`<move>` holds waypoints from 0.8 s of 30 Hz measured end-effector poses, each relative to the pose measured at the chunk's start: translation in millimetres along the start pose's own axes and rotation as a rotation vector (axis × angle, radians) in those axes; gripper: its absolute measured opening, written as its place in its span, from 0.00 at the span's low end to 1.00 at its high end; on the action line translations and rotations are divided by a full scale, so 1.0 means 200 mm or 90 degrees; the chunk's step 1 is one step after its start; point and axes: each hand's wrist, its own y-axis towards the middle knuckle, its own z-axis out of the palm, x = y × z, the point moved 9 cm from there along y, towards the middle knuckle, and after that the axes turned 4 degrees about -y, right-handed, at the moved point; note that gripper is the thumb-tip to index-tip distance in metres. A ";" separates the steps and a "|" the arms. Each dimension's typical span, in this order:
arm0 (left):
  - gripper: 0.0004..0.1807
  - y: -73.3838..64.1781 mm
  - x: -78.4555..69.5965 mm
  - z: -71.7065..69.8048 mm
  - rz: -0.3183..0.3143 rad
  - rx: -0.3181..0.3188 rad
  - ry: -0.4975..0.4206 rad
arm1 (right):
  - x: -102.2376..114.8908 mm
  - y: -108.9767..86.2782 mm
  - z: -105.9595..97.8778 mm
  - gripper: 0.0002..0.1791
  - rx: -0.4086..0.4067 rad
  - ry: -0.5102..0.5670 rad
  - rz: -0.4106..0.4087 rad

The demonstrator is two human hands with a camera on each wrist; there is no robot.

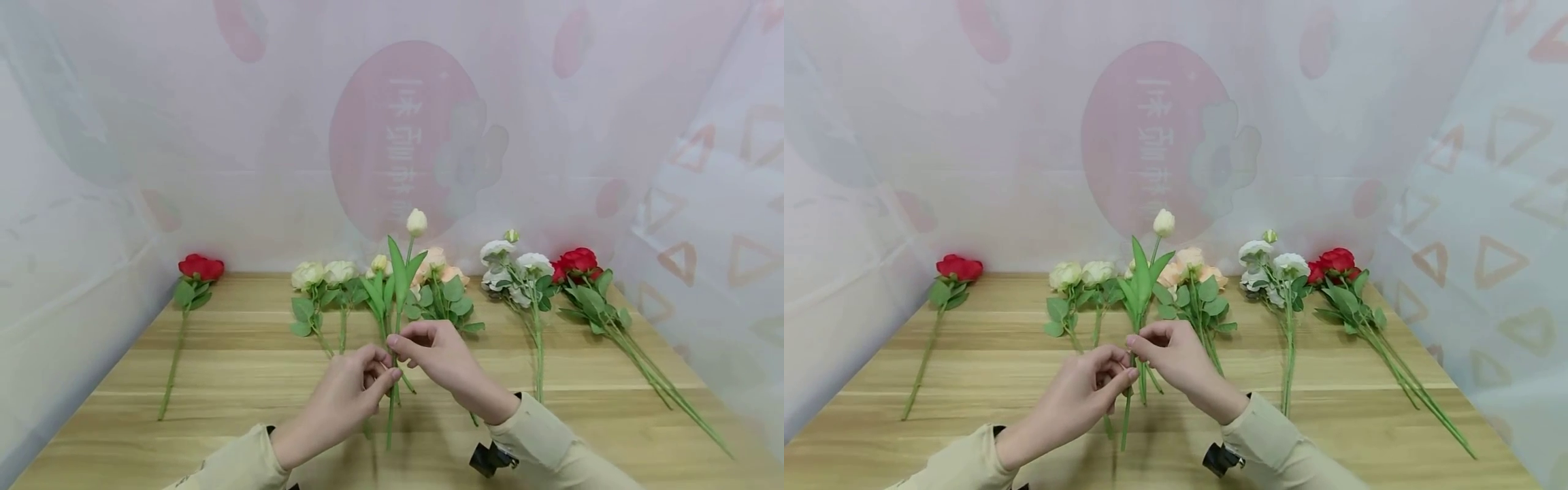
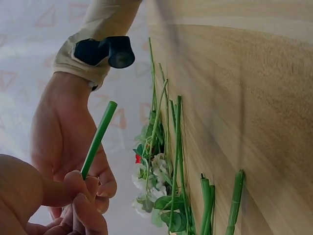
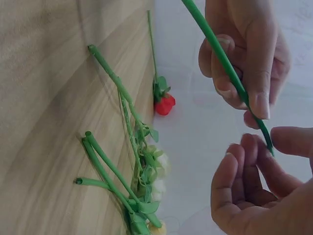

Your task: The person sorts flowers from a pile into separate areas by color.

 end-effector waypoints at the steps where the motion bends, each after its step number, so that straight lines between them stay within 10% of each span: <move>1: 0.05 0.00 0.00 0.00 0.001 0.003 0.003 | 0.01 0.01 0.00 0.12 -0.002 -0.012 -0.013; 7: 0.08 0.00 0.01 -0.04 -0.019 0.021 0.081 | 0.04 0.11 -0.03 0.10 -0.014 -0.078 -0.023; 12: 0.09 -0.01 0.00 -0.16 -0.011 -0.040 0.158 | -0.01 0.24 -0.04 0.10 -0.008 -0.114 0.047; 24: 0.11 -0.05 0.03 -0.29 -0.029 -0.066 0.169 | -0.20 0.44 -0.01 0.16 -0.019 -0.259 0.103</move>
